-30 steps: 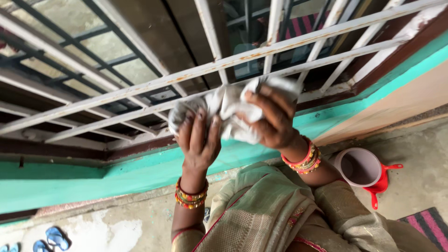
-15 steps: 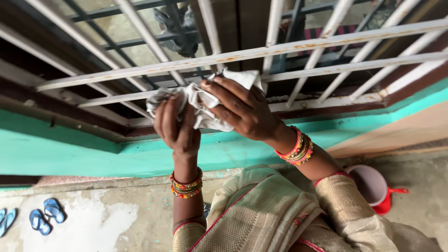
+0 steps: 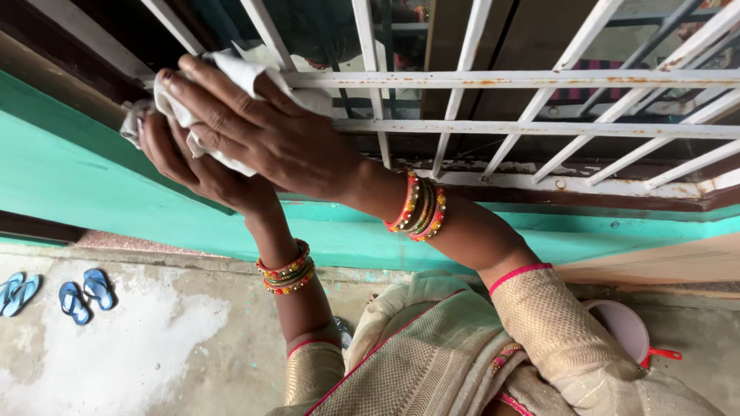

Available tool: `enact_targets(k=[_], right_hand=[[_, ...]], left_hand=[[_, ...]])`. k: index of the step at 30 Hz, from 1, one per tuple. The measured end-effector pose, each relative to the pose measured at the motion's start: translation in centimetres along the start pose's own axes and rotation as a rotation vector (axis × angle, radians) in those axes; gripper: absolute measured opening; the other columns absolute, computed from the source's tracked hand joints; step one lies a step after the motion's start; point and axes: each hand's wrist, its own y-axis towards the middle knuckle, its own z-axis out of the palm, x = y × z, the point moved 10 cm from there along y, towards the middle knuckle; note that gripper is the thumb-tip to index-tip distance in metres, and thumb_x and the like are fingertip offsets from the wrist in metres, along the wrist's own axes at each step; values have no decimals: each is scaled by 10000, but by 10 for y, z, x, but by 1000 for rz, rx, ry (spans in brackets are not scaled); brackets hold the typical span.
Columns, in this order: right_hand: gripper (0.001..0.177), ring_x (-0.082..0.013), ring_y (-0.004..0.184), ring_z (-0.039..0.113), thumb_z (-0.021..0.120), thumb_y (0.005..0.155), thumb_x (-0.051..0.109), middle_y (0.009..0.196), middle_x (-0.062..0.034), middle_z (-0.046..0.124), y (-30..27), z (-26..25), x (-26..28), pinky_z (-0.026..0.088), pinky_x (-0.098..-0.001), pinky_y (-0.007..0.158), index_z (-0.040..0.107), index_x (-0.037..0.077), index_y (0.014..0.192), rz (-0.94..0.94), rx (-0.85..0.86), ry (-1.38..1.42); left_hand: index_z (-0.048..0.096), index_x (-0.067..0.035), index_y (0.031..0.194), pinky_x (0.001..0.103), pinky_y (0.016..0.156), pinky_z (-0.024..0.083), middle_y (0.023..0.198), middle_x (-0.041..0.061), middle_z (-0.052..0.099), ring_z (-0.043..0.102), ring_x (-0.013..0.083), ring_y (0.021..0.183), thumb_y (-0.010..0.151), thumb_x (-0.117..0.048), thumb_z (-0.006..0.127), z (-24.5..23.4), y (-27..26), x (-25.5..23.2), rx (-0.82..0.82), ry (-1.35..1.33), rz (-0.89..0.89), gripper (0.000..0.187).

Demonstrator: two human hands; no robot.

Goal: The person cleans a window grill by wiping the metal bars and window frame with a cloth.

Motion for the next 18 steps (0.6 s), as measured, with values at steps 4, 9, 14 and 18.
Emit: enact_targets(k=[4,9,14,18], right_hand=[[435,-207,1585,231,479,1196,205,1697,-77,289,-8,18,9,365,-340,1152,519,30,1592,39,35,5],[288,-249,1535,310,568,1166,339,1664,-21,376,-46,14,11,412,-457,1072,676,160,1363,-16,86,158],[245,-233,1563,305,566,1140,249,1665,-9,359,-89,9,15,424,-392,1138,693,164,1332,-5,80,125],[229,-208,1453,411,603,1021,276,1590,16,456,-124,18,12,437,-449,1026,716,184,1198,92,215,120]], left_hand=[[524,-95,1443,520,1300,382,1493,99,535,460,324,1476,1073,-358,433,-5,-23,39,-47,-353,-252,463],[535,-90,1407,465,1150,528,1483,121,499,515,326,1425,984,-190,821,-13,-55,10,29,-148,48,521],[552,-15,1347,484,1156,516,1468,152,518,566,360,1367,1018,-140,754,0,-107,12,170,-225,44,406],[614,24,1182,509,1123,485,1373,200,583,567,404,1302,970,-42,711,0,-137,3,328,-167,78,242]])
